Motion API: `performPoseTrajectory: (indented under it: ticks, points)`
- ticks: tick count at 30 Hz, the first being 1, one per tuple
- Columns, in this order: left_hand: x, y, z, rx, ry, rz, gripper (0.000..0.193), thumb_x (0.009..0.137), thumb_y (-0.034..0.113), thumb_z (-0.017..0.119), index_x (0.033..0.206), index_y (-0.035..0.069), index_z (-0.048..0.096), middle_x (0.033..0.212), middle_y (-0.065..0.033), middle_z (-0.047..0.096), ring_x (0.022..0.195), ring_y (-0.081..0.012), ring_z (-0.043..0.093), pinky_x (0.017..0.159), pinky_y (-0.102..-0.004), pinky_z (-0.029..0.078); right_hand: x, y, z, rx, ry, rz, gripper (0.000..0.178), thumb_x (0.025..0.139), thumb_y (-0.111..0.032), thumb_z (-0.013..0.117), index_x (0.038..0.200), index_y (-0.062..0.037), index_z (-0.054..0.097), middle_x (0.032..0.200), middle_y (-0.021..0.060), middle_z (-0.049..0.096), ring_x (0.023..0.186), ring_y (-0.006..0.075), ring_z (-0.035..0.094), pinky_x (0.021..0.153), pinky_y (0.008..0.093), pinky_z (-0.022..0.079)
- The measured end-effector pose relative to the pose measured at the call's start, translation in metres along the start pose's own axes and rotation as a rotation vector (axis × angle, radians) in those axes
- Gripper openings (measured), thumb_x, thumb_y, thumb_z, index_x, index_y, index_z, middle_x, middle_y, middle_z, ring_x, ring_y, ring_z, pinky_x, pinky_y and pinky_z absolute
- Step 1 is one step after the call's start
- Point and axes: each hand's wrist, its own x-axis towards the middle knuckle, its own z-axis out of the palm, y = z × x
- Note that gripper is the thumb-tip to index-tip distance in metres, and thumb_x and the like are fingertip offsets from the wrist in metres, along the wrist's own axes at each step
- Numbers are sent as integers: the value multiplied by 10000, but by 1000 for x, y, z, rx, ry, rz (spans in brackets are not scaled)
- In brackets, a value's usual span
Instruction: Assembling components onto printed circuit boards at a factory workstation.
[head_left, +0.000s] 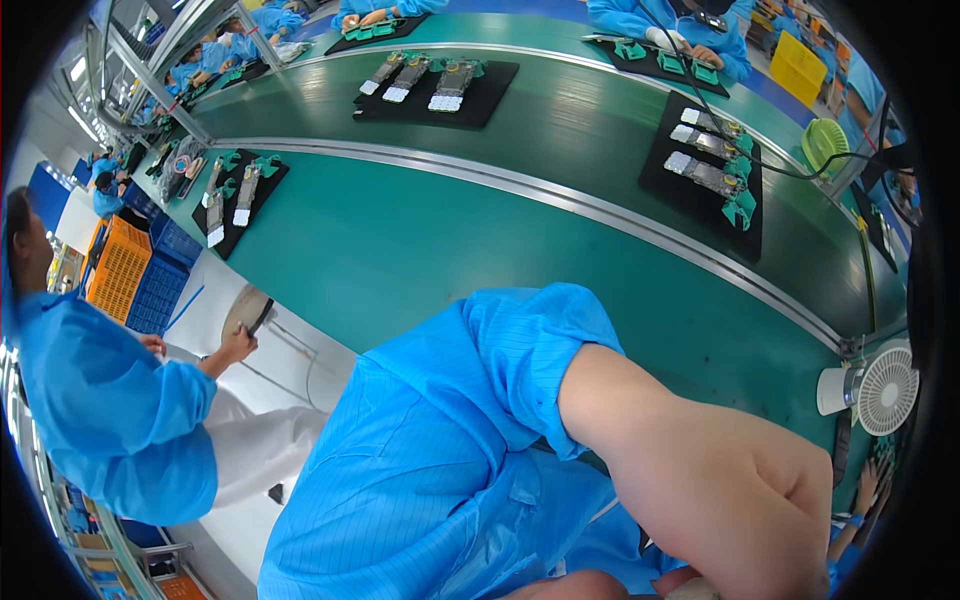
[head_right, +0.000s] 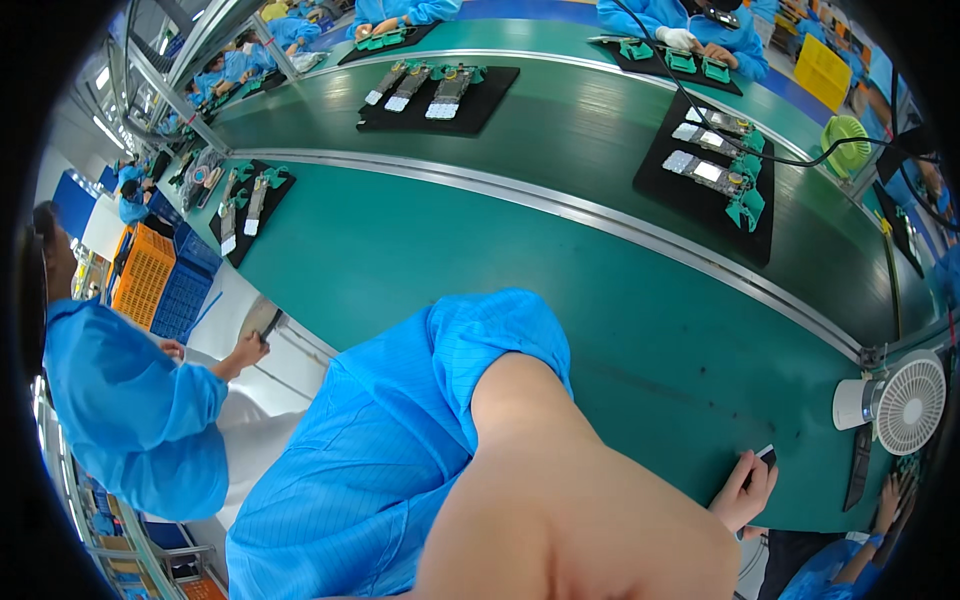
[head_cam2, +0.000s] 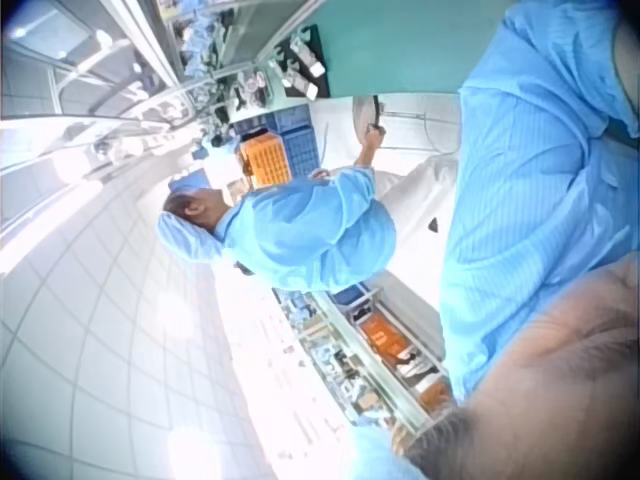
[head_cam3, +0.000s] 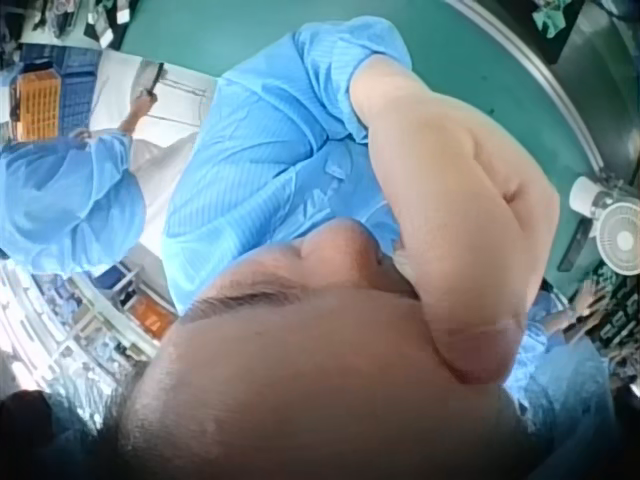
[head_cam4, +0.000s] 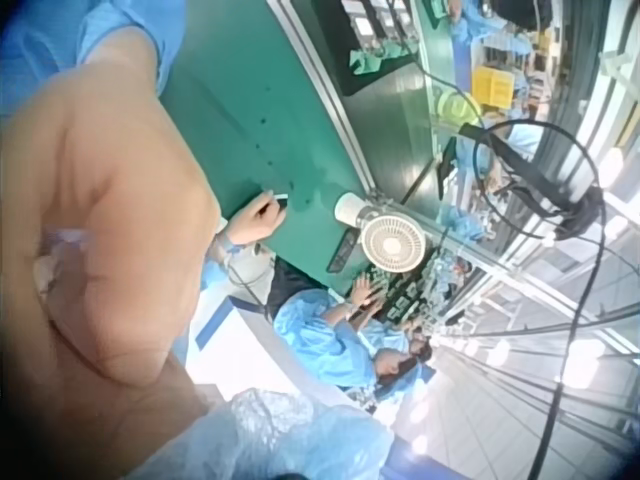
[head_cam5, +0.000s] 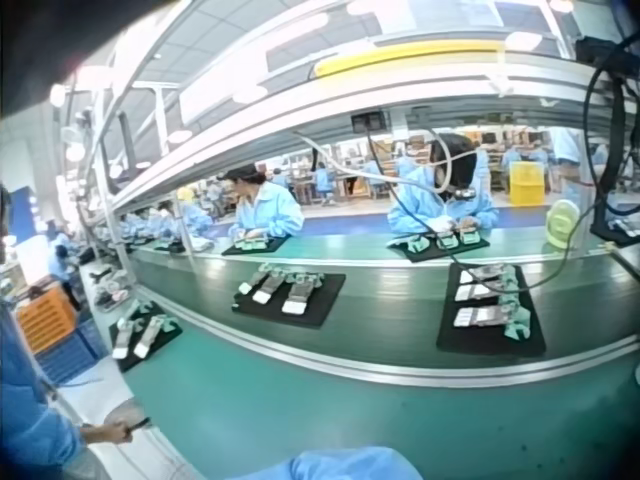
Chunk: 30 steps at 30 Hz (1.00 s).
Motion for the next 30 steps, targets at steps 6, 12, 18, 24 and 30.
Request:
performPoseTrajectory:
  ticks: [6,12,18,24,30]
  points:
    - [4,-5,13,-104,190,-150,380,938,80,583,563,21,591,520,-12,486,468,-103,446,446,-275,335,2,8,-3,10,2,-16,186,968,-165,585,890,-8,649,819,77,499,662,178,464,567,324,359]
    - [17,-14,-15,53,161,-186,426,952,112,584,532,38,574,500,-3,468,468,-97,446,446,-267,336,5,12,-5,14,-8,15,189,969,-167,582,891,-9,649,816,74,498,666,175,463,568,323,359]
    - [39,-27,-36,457,137,-293,455,960,212,611,537,52,561,502,32,459,476,-70,434,469,-256,341,9,47,-6,26,-20,-57,196,970,-168,580,876,-7,643,839,102,521,709,218,499,600,341,399]
    - [47,-59,-77,1498,-141,-98,412,961,324,594,671,34,635,629,-51,620,577,-202,577,599,-377,418,11,54,-3,80,-33,-45,200,969,-152,578,865,11,627,845,128,528,737,255,512,628,362,415]
    - [22,-61,-110,1830,-222,-532,221,855,177,553,843,-21,652,808,-155,640,745,-353,620,673,-442,496,21,32,-15,86,-19,29,203,970,-132,571,858,33,607,846,153,529,755,285,515,649,381,421]
